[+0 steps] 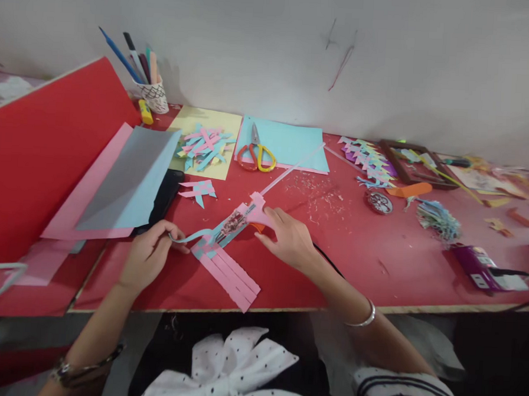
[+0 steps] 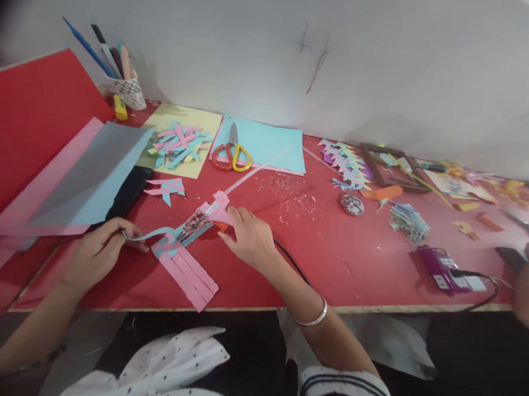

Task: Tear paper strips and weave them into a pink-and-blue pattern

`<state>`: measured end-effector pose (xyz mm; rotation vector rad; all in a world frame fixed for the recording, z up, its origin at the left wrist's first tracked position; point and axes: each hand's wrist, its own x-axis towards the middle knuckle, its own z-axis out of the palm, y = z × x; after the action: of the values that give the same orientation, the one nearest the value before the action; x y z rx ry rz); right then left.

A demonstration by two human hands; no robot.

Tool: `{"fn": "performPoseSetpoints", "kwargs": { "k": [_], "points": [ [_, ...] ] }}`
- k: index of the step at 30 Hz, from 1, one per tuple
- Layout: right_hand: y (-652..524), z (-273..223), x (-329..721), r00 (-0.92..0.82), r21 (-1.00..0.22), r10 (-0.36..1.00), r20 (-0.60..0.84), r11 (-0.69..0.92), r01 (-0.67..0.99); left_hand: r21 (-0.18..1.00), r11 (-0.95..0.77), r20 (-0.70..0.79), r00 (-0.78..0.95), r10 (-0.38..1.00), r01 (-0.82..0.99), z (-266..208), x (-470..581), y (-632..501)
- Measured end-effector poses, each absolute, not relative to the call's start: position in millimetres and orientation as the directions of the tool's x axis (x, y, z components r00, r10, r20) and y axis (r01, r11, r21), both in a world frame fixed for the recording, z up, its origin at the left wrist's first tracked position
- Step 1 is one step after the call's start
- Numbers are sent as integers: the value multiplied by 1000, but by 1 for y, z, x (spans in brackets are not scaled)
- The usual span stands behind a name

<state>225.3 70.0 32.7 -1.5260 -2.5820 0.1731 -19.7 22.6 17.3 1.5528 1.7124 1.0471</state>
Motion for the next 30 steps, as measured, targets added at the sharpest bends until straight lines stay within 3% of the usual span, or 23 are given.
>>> {"fn": "performPoseSetpoints", "kwargs": {
  "k": [8, 20, 30],
  "points": [
    [71, 33, 230, -462, -177, 882, 93, 472, 864, 756, 97, 3, -152, 988, 648, 22, -7, 18],
    [71, 30, 225, -474, -169, 880, 42, 474, 864, 890, 121, -14, -239, 971, 440, 6, -12, 17],
    [69, 32, 223, -460, -183, 887, 20, 456, 871, 902, 130, -32, -235, 971, 413, 6, -11, 19]
  ]
}}
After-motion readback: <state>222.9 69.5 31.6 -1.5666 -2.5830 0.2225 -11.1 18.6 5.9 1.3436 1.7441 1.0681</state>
